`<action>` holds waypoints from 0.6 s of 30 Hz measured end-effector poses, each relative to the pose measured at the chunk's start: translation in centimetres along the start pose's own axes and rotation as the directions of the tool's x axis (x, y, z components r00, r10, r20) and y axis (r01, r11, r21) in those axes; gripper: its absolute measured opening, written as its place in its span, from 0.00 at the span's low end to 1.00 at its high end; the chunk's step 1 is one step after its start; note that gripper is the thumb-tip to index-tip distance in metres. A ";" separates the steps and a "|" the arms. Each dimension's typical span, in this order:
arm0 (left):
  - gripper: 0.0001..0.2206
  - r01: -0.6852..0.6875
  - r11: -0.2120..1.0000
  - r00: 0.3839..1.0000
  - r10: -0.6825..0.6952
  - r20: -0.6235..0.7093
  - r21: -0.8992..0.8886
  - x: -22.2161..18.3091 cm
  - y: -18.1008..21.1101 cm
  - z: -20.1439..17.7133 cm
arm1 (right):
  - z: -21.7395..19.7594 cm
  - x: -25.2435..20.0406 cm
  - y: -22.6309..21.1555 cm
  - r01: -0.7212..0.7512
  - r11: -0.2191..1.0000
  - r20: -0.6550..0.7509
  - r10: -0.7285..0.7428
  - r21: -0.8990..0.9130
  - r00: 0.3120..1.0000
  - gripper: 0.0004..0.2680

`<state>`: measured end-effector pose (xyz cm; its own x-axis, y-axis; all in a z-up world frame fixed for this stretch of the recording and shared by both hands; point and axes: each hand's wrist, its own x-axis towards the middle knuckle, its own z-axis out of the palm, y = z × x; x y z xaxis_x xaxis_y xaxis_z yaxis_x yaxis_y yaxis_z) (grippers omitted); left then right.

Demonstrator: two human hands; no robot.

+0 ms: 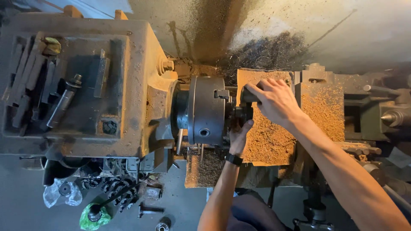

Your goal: The person uses a lathe and related tools to machine a metal part in a workshop.

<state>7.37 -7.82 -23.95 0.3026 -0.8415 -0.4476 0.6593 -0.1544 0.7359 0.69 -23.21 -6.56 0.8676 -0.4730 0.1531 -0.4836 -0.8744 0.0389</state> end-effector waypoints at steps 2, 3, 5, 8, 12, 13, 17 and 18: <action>0.43 0.089 0.996 0.992 -0.089 -0.090 -0.002 -0.2 -0.2 0.0 | -4.1 1.2 -1.6 -0.227 0.972 0.215 0.210 0.055 0.954 0.26; 0.43 0.089 0.996 0.992 -0.088 -0.094 0.007 0.0 -0.5 0.0 | -4.3 0.9 -1.9 -0.230 0.971 0.213 0.212 0.064 0.954 0.26; 0.36 -0.122 0.990 0.992 0.123 0.008 -0.066 0.1 -1.2 -0.1 | -5.0 0.2 -2.4 -0.343 0.774 -0.131 0.476 0.532 0.870 0.23; 0.32 -0.204 0.977 0.979 0.204 -0.007 -0.068 -1.1 -1.4 -0.6 | -4.4 -2.8 -4.5 -0.341 0.658 -0.252 0.636 0.671 0.730 0.21; 0.15 -0.075 0.996 0.993 0.079 0.083 -0.056 -6.8 0.9 -5.2 | -4.2 -10.0 -10.8 -0.432 0.064 0.190 0.833 0.900 0.519 0.09; 0.11 -0.104 0.918 0.995 0.093 0.047 0.382 -10.4 6.4 -4.1 | -2.6 -12.4 -12.2 -0.400 -0.021 0.267 0.776 0.916 0.571 0.08; 0.08 -0.031 0.300 0.717 0.671 -0.188 0.953 -18.5 11.8 -12.1 | 1.2 -18.4 -16.7 -0.408 -0.135 0.388 0.662 0.903 0.641 0.09; 0.08 -0.027 0.278 0.718 0.673 -0.175 0.960 -18.4 12.9 -15.1 | 1.1 -19.0 -17.2 -0.396 -0.156 0.393 0.664 0.905 0.637 0.09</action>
<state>20.73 13.46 -13.88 0.7816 -0.6180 0.0851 -0.4860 -0.5178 0.7041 -7.30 0.71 -11.26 0.2768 -0.9237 -0.2648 -0.1640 0.2261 -0.9602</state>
